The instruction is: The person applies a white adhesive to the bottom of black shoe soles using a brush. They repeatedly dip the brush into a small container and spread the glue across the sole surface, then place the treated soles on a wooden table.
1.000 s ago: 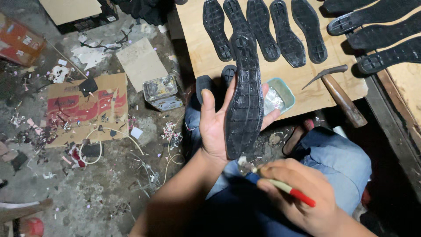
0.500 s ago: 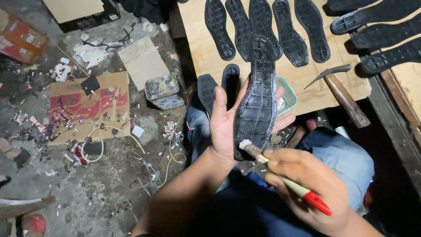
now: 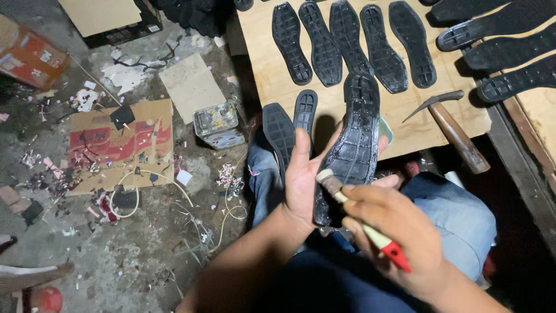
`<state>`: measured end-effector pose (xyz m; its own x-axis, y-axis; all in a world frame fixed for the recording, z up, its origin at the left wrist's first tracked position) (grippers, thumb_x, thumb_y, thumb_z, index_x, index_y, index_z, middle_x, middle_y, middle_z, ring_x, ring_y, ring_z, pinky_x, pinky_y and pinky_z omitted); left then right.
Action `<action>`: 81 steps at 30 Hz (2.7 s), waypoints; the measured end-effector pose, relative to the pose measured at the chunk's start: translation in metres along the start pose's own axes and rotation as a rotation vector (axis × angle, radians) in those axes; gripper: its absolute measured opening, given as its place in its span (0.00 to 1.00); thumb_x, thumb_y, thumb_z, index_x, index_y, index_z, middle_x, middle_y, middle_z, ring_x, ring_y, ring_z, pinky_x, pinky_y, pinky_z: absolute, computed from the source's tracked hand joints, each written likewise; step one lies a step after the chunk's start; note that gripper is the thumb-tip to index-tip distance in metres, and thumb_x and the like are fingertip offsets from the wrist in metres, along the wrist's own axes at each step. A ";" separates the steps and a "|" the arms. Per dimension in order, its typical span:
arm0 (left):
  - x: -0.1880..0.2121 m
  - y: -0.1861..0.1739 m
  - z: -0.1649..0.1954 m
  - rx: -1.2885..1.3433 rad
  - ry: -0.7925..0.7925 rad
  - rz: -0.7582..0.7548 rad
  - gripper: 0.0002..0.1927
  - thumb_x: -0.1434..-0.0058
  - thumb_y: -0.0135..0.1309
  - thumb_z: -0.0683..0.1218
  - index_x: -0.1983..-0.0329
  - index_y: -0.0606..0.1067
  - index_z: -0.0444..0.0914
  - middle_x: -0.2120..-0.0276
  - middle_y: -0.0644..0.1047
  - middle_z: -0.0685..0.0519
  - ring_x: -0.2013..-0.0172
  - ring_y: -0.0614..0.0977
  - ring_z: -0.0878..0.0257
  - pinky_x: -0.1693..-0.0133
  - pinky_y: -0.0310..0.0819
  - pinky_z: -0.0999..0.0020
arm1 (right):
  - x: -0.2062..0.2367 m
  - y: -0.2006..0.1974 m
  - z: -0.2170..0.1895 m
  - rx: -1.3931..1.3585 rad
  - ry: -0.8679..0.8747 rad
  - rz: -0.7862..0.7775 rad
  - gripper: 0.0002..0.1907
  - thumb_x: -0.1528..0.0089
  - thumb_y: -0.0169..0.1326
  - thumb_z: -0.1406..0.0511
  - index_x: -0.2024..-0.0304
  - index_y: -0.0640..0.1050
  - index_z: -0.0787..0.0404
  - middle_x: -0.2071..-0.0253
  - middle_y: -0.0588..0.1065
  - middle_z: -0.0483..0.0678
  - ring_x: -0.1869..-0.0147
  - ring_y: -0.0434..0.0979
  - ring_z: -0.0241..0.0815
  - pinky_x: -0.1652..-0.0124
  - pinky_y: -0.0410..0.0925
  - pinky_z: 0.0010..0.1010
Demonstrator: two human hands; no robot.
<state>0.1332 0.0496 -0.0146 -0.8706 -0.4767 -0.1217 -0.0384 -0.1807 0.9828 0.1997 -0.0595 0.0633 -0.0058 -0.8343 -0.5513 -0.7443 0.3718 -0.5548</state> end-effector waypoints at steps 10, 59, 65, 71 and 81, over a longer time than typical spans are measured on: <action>0.018 0.023 0.016 0.014 -0.009 -0.073 0.56 0.38 0.36 0.81 0.16 0.42 0.47 0.22 0.52 0.51 0.21 0.46 0.54 0.30 0.40 0.28 | 0.027 -0.028 0.001 -0.206 0.168 0.101 0.13 0.41 0.60 0.73 0.53 0.76 0.65 0.53 0.79 0.53 0.51 0.84 0.45 0.50 0.76 0.28; 0.080 -0.005 0.009 0.057 -0.282 -0.101 0.64 0.40 0.44 0.82 0.15 0.33 0.45 0.20 0.45 0.48 0.22 0.49 0.50 0.37 0.50 0.25 | 0.020 -0.047 0.084 -0.255 0.423 0.487 0.05 0.26 0.56 0.71 0.51 0.76 0.69 0.59 0.78 0.50 0.58 0.77 0.32 0.54 0.70 0.22; 0.081 -0.010 0.011 0.092 -0.269 -0.087 0.63 0.40 0.44 0.82 0.15 0.33 0.47 0.20 0.47 0.48 0.22 0.50 0.50 0.36 0.50 0.25 | 0.026 -0.038 0.094 -0.175 0.476 0.401 0.05 0.29 0.56 0.72 0.53 0.77 0.71 0.57 0.77 0.52 0.55 0.76 0.35 0.53 0.70 0.24; 0.079 -0.015 0.014 0.103 -0.237 -0.038 0.62 0.40 0.45 0.80 0.15 0.35 0.48 0.21 0.49 0.49 0.22 0.50 0.51 0.33 0.45 0.26 | 0.021 -0.038 0.074 -0.173 0.347 0.329 0.08 0.33 0.56 0.72 0.52 0.77 0.68 0.54 0.78 0.52 0.52 0.80 0.39 0.47 0.72 0.29; 0.057 -0.067 0.074 -0.341 0.177 0.383 0.37 0.28 0.48 0.65 0.31 0.65 0.31 0.43 0.75 0.44 0.46 0.78 0.54 0.45 0.73 0.59 | 0.069 -0.026 0.101 -0.389 0.544 0.268 0.10 0.37 0.56 0.74 0.53 0.78 0.71 0.52 0.80 0.57 0.50 0.80 0.43 0.48 0.71 0.32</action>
<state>0.0502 0.0978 -0.0771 -0.6942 -0.6953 0.1861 0.4523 -0.2202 0.8643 0.2859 -0.0862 -0.0232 -0.4782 -0.8569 -0.1925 -0.8539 0.5049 -0.1261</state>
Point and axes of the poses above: each hand's wrist, its own x-axis away from the middle knuckle, its own y-axis out of the palm, z = x × y, the point moved 5 cm from there along -x, towards the middle knuckle
